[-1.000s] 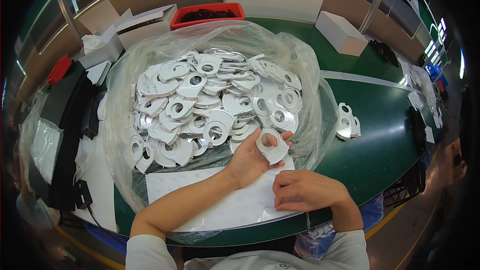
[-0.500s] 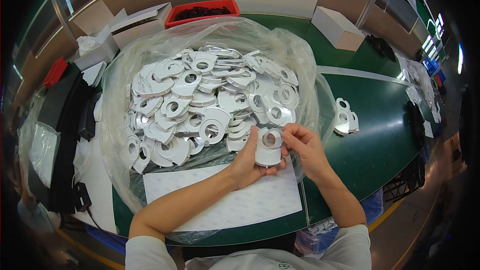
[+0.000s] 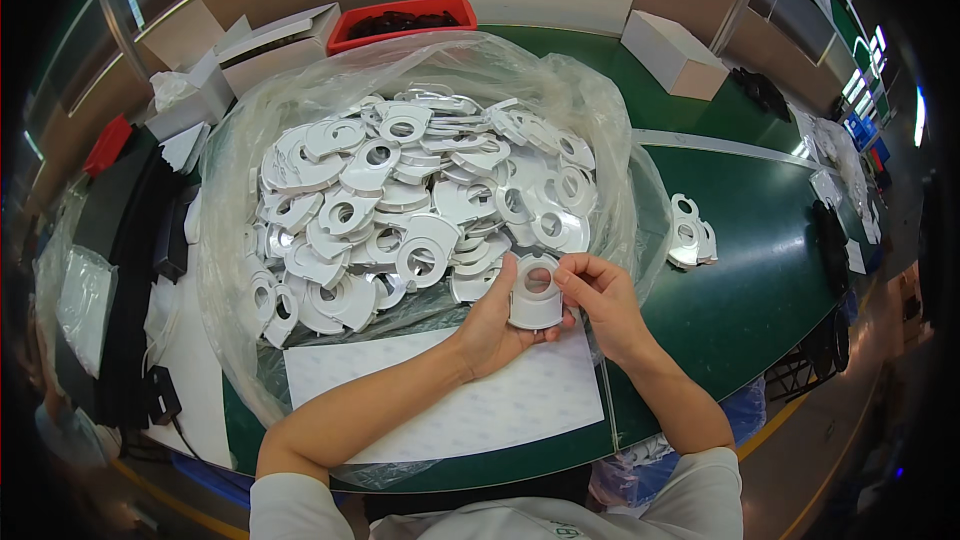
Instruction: Assembling small white plastic components by peeling and sticking circular adhesive pads.
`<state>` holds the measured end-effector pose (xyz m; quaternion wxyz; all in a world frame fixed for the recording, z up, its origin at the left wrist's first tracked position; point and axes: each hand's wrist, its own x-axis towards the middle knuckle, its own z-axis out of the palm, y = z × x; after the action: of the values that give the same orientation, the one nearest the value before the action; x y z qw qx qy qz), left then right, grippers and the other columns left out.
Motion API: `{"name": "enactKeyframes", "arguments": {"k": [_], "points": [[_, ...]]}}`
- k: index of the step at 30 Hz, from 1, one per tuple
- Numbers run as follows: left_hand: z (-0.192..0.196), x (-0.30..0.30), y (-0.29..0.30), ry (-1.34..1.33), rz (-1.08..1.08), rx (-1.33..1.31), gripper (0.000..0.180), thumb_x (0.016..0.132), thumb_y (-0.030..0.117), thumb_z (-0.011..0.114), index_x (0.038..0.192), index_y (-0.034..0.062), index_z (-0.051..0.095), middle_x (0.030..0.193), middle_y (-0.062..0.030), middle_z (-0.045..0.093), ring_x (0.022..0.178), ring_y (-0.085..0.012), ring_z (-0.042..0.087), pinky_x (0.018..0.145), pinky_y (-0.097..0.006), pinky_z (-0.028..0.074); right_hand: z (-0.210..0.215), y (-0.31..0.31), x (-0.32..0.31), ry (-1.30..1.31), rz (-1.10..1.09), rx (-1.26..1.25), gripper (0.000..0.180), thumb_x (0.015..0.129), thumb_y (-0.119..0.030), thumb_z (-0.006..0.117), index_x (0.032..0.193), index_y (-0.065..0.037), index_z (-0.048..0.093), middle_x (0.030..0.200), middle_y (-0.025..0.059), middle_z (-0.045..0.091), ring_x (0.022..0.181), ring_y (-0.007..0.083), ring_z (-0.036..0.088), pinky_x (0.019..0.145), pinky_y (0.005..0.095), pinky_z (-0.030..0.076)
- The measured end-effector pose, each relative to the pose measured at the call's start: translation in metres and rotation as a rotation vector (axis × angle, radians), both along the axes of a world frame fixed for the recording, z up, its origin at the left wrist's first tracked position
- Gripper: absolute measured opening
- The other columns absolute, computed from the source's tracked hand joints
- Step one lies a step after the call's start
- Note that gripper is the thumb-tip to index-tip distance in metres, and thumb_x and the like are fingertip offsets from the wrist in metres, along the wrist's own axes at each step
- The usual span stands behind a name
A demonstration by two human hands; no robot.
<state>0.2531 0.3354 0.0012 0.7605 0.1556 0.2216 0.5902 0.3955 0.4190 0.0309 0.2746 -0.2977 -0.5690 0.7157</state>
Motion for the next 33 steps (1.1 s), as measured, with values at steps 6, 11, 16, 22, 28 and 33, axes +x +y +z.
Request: {"name": "enactKeyframes", "arguments": {"k": [6,11,16,22,28,33], "points": [[-0.0012,0.0006,0.0002,-0.011,0.007,0.006,0.060,0.096,0.057,0.016,0.111,0.0111,0.051,0.104,-0.0093,0.056,0.089,-0.0255,0.056,0.067,-0.034,0.044,0.0002,-0.0005,0.0002,-0.003,0.005,0.003,0.015,0.089,-0.017,0.063,0.091,-0.002,0.060,0.073,-0.0006,0.055,0.056,0.0044,0.049,0.050,0.0181,0.042],[0.0004,0.0008,0.0001,-0.006,0.008,-0.012,0.059,0.096,0.057,0.016,0.112,0.0112,0.050,0.105,-0.0096,0.055,0.089,-0.0261,0.055,0.067,-0.034,0.044,-0.0003,-0.0014,-0.0004,-0.001,-0.016,-0.003,0.015,0.089,-0.017,0.063,0.091,-0.002,0.060,0.075,-0.0002,0.057,0.056,0.0041,0.049,0.050,0.0180,0.042],[-0.0003,0.0007,0.0002,-0.009,0.013,-0.005,0.058,0.096,0.057,0.017,0.112,0.0114,0.049,0.105,-0.0100,0.055,0.089,-0.0268,0.056,0.067,-0.035,0.044,-0.0013,-0.0017,-0.0006,0.000,-0.016,0.003,0.015,0.089,-0.016,0.063,0.092,-0.002,0.061,0.076,0.0002,0.058,0.056,0.0038,0.050,0.049,0.0175,0.042],[0.0000,0.0007,0.0001,-0.017,0.010,-0.001,0.057,0.096,0.057,0.018,0.112,0.0117,0.048,0.105,-0.0100,0.055,0.090,-0.0271,0.055,0.068,-0.035,0.044,-0.0004,-0.0023,-0.0005,-0.008,-0.018,-0.007,0.015,0.089,-0.016,0.063,0.092,-0.002,0.061,0.076,0.0003,0.059,0.055,0.0037,0.050,0.049,0.0172,0.041],[0.0002,0.0004,0.0000,-0.011,0.005,-0.010,0.057,0.096,0.058,0.019,0.112,0.0121,0.047,0.105,-0.0095,0.055,0.089,-0.0269,0.055,0.067,-0.035,0.044,-0.0002,-0.0029,-0.0015,-0.010,-0.018,0.002,0.015,0.089,-0.016,0.063,0.092,-0.002,0.061,0.076,0.0006,0.059,0.054,0.0044,0.050,0.048,0.0178,0.041],[0.0004,-0.0013,-0.0009,-0.003,-0.014,0.039,0.050,0.097,0.055,0.025,0.111,0.0119,0.046,0.102,-0.0088,0.054,0.086,-0.0239,0.056,0.065,-0.031,0.044,-0.0025,-0.0027,-0.0025,0.026,-0.021,0.002,0.014,0.089,-0.014,0.062,0.091,0.000,0.060,0.076,0.0022,0.059,0.054,0.0063,0.051,0.048,0.0188,0.042]]}}
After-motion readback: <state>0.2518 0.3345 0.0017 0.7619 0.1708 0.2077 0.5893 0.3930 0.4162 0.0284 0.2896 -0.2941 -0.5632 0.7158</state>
